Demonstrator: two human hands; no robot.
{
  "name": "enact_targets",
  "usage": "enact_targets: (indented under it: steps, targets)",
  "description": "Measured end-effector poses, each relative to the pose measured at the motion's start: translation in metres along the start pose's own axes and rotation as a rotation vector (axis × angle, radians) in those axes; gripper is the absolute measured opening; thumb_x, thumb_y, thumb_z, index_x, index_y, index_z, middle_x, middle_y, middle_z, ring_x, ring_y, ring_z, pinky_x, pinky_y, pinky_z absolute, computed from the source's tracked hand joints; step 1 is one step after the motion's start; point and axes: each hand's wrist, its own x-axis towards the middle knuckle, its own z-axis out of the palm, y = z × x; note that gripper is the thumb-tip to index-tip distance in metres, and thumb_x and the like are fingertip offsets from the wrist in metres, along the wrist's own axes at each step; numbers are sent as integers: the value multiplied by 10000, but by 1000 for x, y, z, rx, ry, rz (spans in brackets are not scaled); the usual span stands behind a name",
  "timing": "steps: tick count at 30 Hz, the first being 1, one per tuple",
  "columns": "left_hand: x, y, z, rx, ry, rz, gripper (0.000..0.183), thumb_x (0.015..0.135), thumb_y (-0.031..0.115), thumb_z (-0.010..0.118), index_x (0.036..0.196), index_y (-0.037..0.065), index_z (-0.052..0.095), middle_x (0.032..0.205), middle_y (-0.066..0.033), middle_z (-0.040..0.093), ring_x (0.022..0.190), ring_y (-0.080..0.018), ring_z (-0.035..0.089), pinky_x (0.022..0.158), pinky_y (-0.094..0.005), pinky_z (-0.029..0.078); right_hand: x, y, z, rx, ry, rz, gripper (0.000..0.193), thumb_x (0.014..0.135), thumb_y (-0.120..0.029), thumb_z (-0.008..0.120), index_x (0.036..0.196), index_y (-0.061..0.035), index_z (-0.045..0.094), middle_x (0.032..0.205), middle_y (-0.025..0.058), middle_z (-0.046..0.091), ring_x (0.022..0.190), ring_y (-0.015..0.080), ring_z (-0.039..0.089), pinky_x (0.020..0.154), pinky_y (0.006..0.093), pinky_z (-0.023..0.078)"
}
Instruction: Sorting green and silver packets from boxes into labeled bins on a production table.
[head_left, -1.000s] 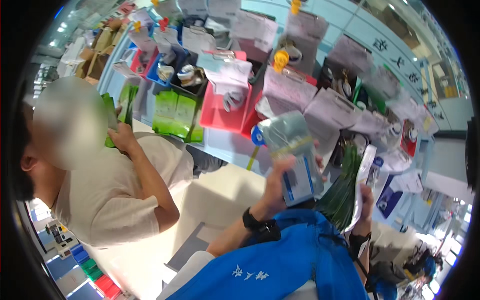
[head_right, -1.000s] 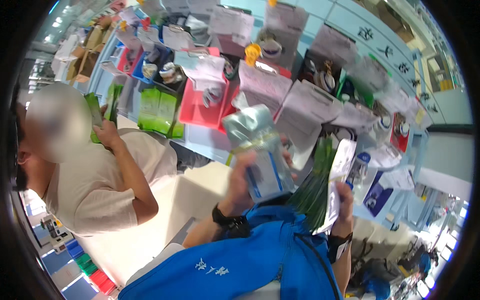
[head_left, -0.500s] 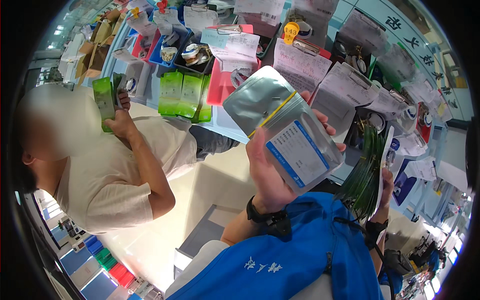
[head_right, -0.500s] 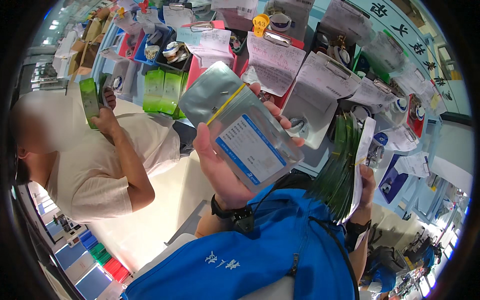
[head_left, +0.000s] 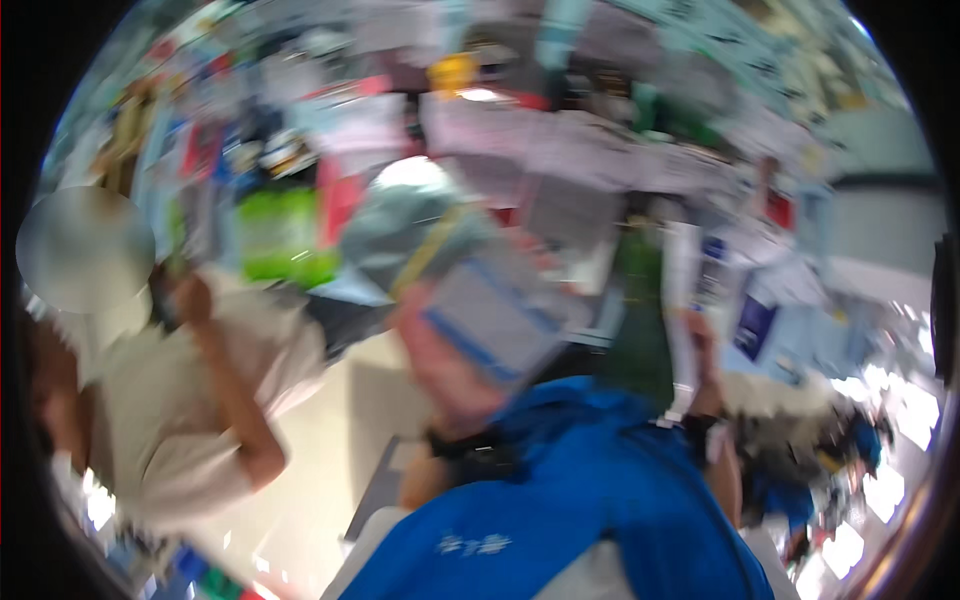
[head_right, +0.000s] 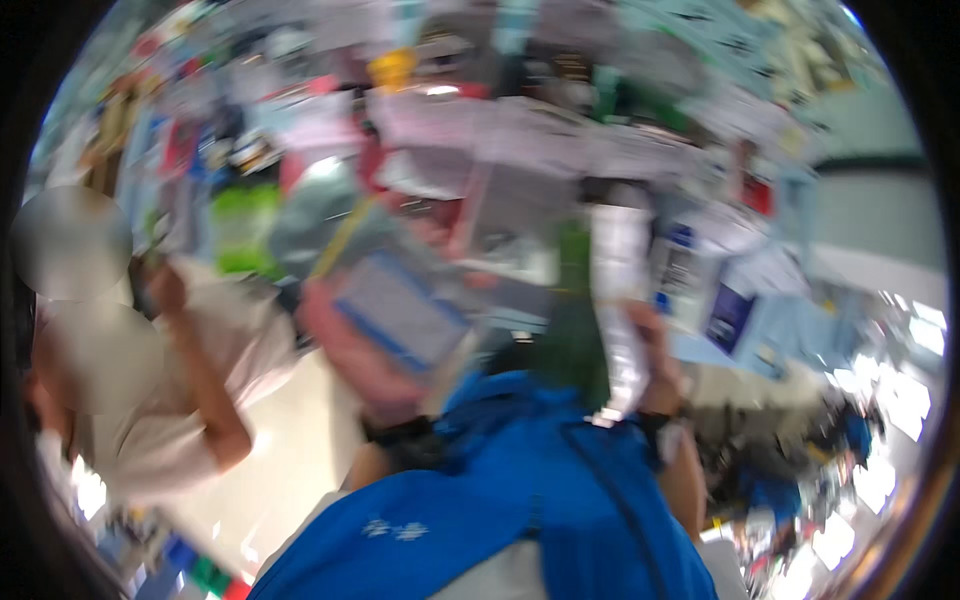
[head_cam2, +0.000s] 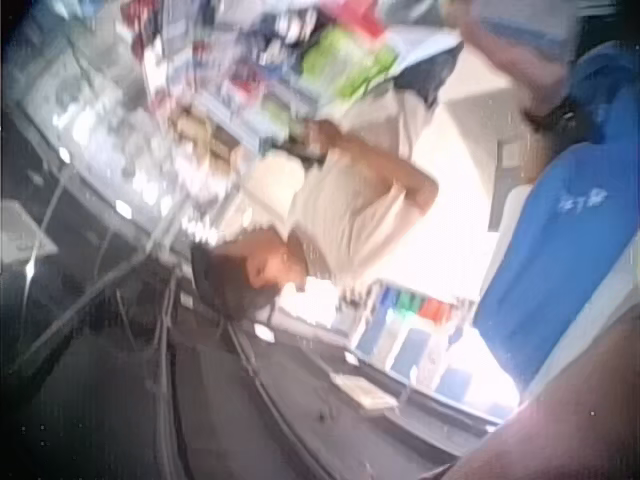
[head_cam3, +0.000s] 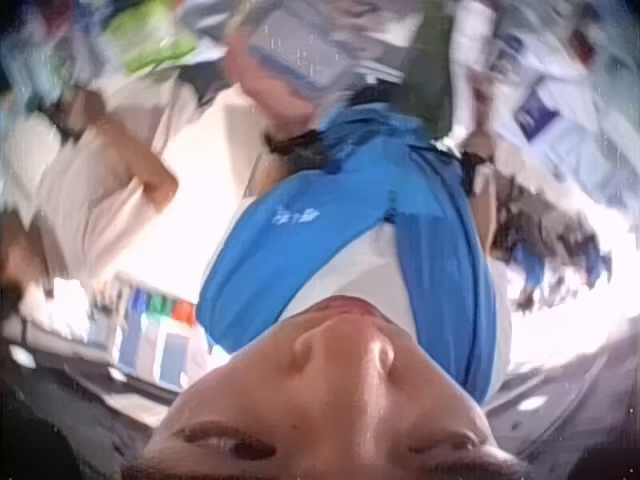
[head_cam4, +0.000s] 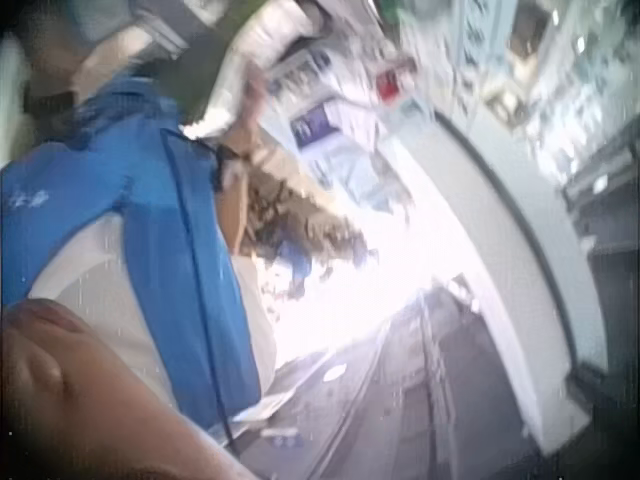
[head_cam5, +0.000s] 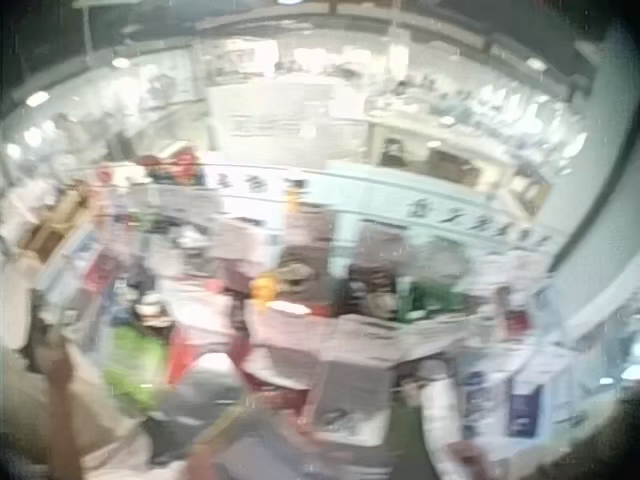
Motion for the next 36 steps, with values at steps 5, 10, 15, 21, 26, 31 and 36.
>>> enact_targets:
  steps: [5,10,15,21,26,31,36]
  targets:
    - [-2,4,-30,336,133,-15,761,947,555,381,1469,1,375,1253,-227,566,1131,-364,574,984,-603,465,9,-52,51,128,-407,112,515,902,-358,620,1278,-7,578,1315,133,560,1204,240,554,1069,367,409]
    - [3,-22,-20,404,118,-88,824,898,574,393,1451,-34,361,1128,-177,540,1039,-299,541,957,-529,449,16,-49,52,278,-191,431,462,870,-299,699,1138,74,653,958,119,727,739,146,718,659,235,581]
    - [1,-44,-15,414,129,-134,818,893,566,396,1426,-55,375,1123,-168,528,1045,-293,535,973,-521,439,8,-39,33,354,-229,467,485,882,-331,693,1168,56,635,988,130,727,742,145,722,648,242,589]
    - [-4,-63,-23,460,55,-288,805,908,573,398,1405,-60,399,1144,-174,541,1045,-294,550,970,-503,445,-1,-34,27,467,-163,539,495,887,-347,673,1192,40,623,1016,138,722,773,181,725,702,273,597]
    - [-6,-72,-27,530,94,-419,788,931,575,419,1392,-63,425,1141,-177,580,1056,-292,584,936,-448,487,-4,-20,16,558,-97,552,503,883,-338,666,1211,39,608,1039,150,722,784,191,727,711,282,599]
    - [-11,-72,-28,522,145,-410,783,933,558,428,1394,-76,426,1145,-192,587,1038,-302,601,936,-429,498,-6,-23,20,530,-171,571,511,882,-333,666,1220,42,596,1028,148,724,782,191,729,709,279,599]
    - [-11,-75,-25,523,139,-420,710,894,482,473,1343,-69,464,1126,-197,602,1024,-293,619,924,-414,506,0,-6,18,621,-276,572,670,886,-301,623,1397,90,439,1277,239,621,1043,294,694,943,351,557]
